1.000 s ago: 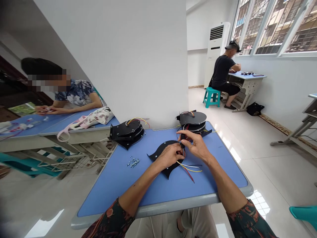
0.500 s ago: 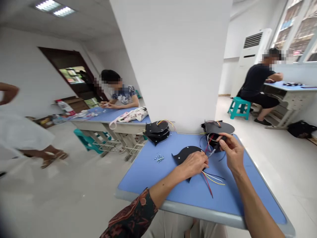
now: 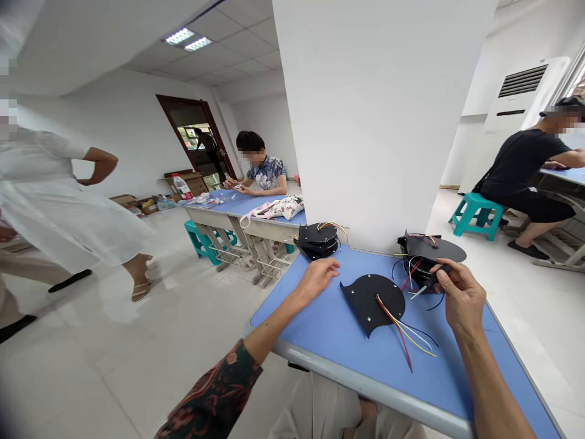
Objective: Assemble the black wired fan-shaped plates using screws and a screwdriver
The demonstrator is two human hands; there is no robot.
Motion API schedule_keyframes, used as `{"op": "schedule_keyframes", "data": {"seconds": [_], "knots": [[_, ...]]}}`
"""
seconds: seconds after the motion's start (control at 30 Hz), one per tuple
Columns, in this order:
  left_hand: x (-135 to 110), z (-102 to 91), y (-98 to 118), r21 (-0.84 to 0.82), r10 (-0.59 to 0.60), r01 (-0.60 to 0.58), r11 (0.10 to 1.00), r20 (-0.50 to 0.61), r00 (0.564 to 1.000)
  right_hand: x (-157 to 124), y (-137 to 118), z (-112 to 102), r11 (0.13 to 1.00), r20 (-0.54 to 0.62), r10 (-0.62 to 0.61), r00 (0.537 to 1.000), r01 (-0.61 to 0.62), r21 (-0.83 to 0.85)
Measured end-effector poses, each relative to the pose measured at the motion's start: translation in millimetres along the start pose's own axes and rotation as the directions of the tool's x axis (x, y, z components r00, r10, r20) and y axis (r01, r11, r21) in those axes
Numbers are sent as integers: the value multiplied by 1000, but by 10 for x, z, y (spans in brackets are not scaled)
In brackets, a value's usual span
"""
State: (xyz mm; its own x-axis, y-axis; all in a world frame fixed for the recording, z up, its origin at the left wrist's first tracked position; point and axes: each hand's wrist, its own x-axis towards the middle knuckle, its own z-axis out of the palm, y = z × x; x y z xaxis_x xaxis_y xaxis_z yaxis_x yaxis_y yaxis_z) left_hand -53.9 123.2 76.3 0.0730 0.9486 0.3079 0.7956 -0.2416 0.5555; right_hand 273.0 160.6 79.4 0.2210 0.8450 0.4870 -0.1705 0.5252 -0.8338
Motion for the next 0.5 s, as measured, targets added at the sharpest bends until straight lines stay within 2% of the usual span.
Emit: {"op": "schedule_keyframes", "data": {"seconds": [0.1,0.23,0.37,0.5], "knots": [[-182,-217,-381,36,-80,81,996,-21,997,-5,12,4,1000,27,14,1000,-14,-13],[-372,-189,-589,36,-101,101,994,-11,995,-7,17,8,999,76,9,997,-5,-50],[-432,-128,-556,87,-81,82,993,-23,996,-14,16,21,1000,60,11,998,-10,-20],[-395,-124,-334,129,-2,14,992,-97,995,-45,23,42,1000,80,6,997,-4,-26]]}}
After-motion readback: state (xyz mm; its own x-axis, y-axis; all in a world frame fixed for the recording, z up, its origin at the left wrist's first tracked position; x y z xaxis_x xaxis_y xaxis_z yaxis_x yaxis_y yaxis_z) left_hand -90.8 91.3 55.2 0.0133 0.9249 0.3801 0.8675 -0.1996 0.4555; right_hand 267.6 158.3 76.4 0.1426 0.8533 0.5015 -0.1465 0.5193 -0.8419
